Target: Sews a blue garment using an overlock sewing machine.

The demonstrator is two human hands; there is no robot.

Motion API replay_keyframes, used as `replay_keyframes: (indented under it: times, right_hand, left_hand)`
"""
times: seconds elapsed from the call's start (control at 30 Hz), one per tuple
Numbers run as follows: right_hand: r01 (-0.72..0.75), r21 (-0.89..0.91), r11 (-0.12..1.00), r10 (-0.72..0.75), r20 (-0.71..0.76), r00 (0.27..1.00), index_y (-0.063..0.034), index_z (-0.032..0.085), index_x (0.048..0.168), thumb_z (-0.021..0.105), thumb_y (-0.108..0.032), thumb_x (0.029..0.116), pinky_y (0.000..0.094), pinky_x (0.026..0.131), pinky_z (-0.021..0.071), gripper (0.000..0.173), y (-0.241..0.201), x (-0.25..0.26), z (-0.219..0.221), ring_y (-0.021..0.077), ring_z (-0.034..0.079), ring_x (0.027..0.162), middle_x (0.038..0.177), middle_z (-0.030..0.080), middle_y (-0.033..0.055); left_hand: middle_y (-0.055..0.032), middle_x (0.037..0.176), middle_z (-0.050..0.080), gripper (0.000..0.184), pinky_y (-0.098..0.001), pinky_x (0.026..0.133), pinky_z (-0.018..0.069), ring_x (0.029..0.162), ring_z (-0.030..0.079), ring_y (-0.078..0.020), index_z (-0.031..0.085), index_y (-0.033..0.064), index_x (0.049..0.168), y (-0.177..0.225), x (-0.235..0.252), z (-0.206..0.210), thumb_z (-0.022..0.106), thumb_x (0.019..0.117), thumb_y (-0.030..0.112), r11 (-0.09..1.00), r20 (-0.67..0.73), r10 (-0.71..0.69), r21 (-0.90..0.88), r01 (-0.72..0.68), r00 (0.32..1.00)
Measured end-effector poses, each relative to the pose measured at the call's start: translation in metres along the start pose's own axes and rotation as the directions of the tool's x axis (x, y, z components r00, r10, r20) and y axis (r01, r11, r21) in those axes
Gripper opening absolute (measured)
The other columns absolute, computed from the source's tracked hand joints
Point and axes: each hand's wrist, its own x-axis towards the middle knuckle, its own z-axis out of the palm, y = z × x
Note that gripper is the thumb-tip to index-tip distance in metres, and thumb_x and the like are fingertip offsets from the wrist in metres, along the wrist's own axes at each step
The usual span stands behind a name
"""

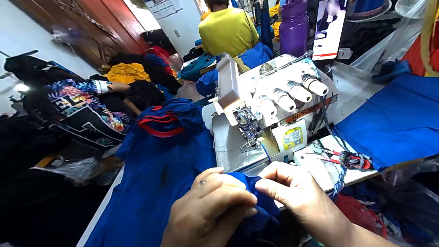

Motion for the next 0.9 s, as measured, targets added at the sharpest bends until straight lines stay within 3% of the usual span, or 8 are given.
replay_keyframes:
  times: [0.13,0.37,0.43,0.53,0.57,0.67,0.8,0.9]
  right_hand:
    - [0.09,0.045,0.995,-0.09,-0.008,0.996,-0.0046,0.073,0.094,0.062,-0.009,0.097,0.0085,0.068,0.0489,0.013,-0.002,-0.007,0.009,-0.0099,0.059,0.073,0.08,0.068,-0.0086]
    - [0.077,-0.004,0.997,-0.077,-0.016,0.997,0.0012,0.075,0.1,0.062,-0.008,0.0964,0.0104,0.077,0.0526,0.017,-0.01,-0.008,0.008,-0.0078,0.064,0.082,0.089,0.073,-0.0008]
    - [0.132,-0.007,0.991,-0.132,-0.016,0.991,0.0028,0.075,0.1,0.062,-0.007,0.0962,0.01,0.079,0.0521,0.017,-0.006,-0.008,0.009,-0.0077,0.064,0.084,0.091,0.073,0.0008]
    - [0.26,-0.001,0.966,-0.26,-0.016,0.965,0.0066,0.074,0.099,0.062,-0.001,0.095,0.01,0.08,0.0523,0.015,0.001,-0.004,0.011,-0.0065,0.064,0.085,0.092,0.073,0.0046]
    - [0.282,-0.001,0.959,-0.282,-0.005,0.959,0.0083,0.073,0.099,0.062,0.0,0.0944,0.0107,0.082,0.0525,0.015,0.0,-0.003,0.011,-0.0051,0.065,0.086,0.094,0.074,0.0072]
    - [0.296,0.025,0.955,-0.297,0.024,0.955,0.0138,0.071,0.1,0.061,0.006,0.0918,0.0133,0.083,0.052,0.015,-0.006,-0.002,0.013,0.0002,0.066,0.087,0.095,0.073,0.0145]
    - [0.278,0.044,0.959,-0.279,0.019,0.96,0.0136,0.06,0.1,0.059,0.01,0.0904,0.0139,0.071,0.0479,0.01,-0.011,-0.006,0.016,0.0004,0.058,0.076,0.086,0.065,0.0124]
    - [0.324,-0.058,0.944,-0.323,0.022,0.946,0.016,0.063,0.095,0.057,0.012,0.0896,0.0193,0.073,0.0509,0.009,0.0,-0.014,0.015,0.0115,0.063,0.078,0.087,0.066,0.021]
  left_hand:
    - [0.0151,0.093,0.072,0.013,-0.0147,0.088,0.054,0.094,0.066,0.0046,0.073,0.0232,0.097,-0.009,0.005,0.009,0.068,0.0962,0.035,0.991,-0.089,-0.116,-0.071,0.11,0.989]
    - [0.0153,0.089,0.071,0.004,-0.0115,0.078,0.0546,0.085,0.067,0.0047,0.073,0.0241,0.093,0.005,0.012,0.006,0.074,0.0886,0.025,0.914,-0.045,-0.35,-0.237,0.33,0.936]
    - [0.0151,0.094,0.071,0.006,-0.0113,0.079,0.0542,0.089,0.066,0.0045,0.072,0.0263,0.095,0.0,0.012,0.005,0.074,0.0891,0.029,0.899,-0.013,-0.361,-0.269,0.345,0.932]
    - [0.0103,0.124,0.067,0.019,-0.0187,0.096,0.0524,0.116,0.062,-0.0015,0.07,0.0268,0.108,-0.016,0.012,0.003,0.067,0.0945,0.04,0.923,0.067,-0.298,-0.232,0.306,0.952]
    - [0.0072,0.129,0.066,0.025,-0.0212,0.1,0.052,0.121,0.061,-0.0028,0.071,0.0223,0.115,-0.017,0.013,0.0,0.063,0.098,0.039,0.931,0.121,-0.267,-0.223,0.288,0.956]
    - [0.0008,0.109,0.073,0.024,-0.0197,0.097,0.0523,0.106,0.064,0.0032,0.073,0.0012,0.111,-0.002,0.018,-0.014,0.058,0.1029,0.018,0.951,0.211,-0.215,-0.178,0.254,0.953]
    - [0.0011,0.096,0.074,0.016,-0.0199,0.096,0.0508,0.099,0.064,0.0051,0.073,-0.0007,0.1,0.0,0.018,-0.019,0.064,0.1003,0.013,0.969,0.155,-0.15,-0.174,0.177,0.976]
    - [0.0071,0.1,0.071,0.012,-0.016,0.089,0.0524,0.098,0.063,0.0076,0.07,0.0048,0.105,-0.003,0.018,-0.019,0.06,0.1028,0.013,0.959,0.132,-0.124,-0.24,0.153,0.983]
